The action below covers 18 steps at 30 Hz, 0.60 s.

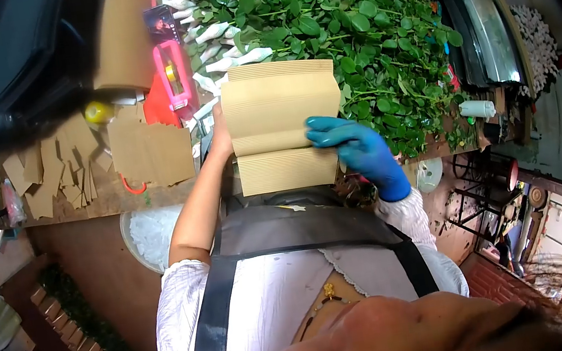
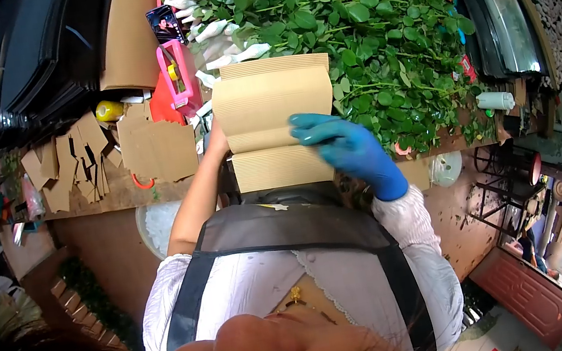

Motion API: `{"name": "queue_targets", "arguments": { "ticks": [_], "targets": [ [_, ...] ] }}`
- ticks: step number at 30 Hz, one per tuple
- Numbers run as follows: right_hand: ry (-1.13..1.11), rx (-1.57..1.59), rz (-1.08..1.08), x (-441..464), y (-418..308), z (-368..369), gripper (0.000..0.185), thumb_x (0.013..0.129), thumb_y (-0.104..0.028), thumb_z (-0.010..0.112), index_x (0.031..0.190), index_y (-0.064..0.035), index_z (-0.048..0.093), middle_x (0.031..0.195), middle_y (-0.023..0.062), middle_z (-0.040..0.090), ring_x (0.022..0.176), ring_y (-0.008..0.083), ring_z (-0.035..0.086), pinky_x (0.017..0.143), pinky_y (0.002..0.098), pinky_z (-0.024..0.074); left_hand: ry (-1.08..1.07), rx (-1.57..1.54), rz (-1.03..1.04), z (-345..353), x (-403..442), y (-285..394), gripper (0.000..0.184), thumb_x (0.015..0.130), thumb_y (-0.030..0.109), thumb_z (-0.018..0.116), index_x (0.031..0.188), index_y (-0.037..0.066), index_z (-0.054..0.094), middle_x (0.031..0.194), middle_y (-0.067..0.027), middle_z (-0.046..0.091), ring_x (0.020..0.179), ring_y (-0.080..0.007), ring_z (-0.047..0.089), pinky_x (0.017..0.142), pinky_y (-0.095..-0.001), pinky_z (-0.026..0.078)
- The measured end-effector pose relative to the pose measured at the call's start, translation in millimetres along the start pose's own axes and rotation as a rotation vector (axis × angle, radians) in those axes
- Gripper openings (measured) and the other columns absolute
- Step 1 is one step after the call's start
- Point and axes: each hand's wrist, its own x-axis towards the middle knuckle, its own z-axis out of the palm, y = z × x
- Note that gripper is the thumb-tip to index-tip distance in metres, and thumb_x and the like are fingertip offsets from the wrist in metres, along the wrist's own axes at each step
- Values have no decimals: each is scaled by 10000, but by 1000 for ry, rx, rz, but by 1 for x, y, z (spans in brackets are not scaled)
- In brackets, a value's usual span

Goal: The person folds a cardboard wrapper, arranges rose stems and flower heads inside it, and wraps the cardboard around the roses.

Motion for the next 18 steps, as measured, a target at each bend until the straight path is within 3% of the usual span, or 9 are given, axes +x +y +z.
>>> {"name": "queue_targets", "arguments": {
  "ticks": [1,5,6,9,10,11,13,15,18],
  "targets": [
    [-38,-175,-57,14,6,2,223,857,-39,654,1073,-5,701,1314,182,623,1164,316,617,996,421,483,-25,13,-5,-1,0,0,177,888,94,628,997,-44,608,909,-106,653,837,-149,581,767,-325,502],
    [14,-974,-26,62,59,-5,348,766,-215,780,1060,-67,667,1137,131,654,1068,312,629,940,398,494,131,155,94,3,-11,-46,372,873,134,705,1212,4,624,1220,-151,599,1103,-211,573,1007,-333,444],
    [25,-1159,-8,68,72,-8,386,747,-253,800,1059,-75,658,1101,123,653,1044,312,630,923,399,497,30,99,-17,-2,-10,-52,490,854,147,747,1315,65,604,1367,-149,503,1245,-254,500,1129,-342,342],
    [49,-1294,10,77,96,-8,498,701,-344,828,1088,-106,625,1037,104,622,985,307,612,861,438,478,17,-273,-267,-11,-8,-56,427,884,92,704,1297,56,600,1237,-95,605,1154,-220,583,1027,-319,431],
    [18,-1302,95,79,95,-7,483,715,-345,823,1093,-111,634,1075,103,618,1014,302,607,879,440,469,138,-25,-39,-14,-15,-35,265,908,86,680,1165,22,668,1157,-75,649,1102,-199,606,983,-305,451],
    [24,-1326,109,80,94,-5,486,718,-342,822,1096,-102,631,1078,111,620,1005,309,610,874,440,477,205,125,-40,-20,-19,-20,139,905,76,666,1021,10,706,1072,-87,692,1030,-228,651,926,-327,484],
    [40,-1365,140,78,94,1,492,725,-336,819,1101,-84,626,1084,126,624,989,323,617,866,440,493,217,449,177,-29,-24,23,93,896,71,659,951,13,708,1019,-115,704,965,-276,675,879,-368,513],
    [21,-1376,178,77,97,2,487,754,-371,797,1135,-118,630,1136,103,596,1031,294,603,884,442,461,-4,478,571,-23,-16,38,134,839,55,687,971,45,710,919,-108,699,836,-312,668,799,-369,546],
    [-28,-1388,120,76,102,-3,478,782,-406,767,1138,-118,629,1137,106,596,1027,303,604,882,444,464,-434,733,723,-6,9,35,515,914,275,639,1355,37,520,1386,-183,541,1231,-330,550,1031,-452,430]
  ]
}}
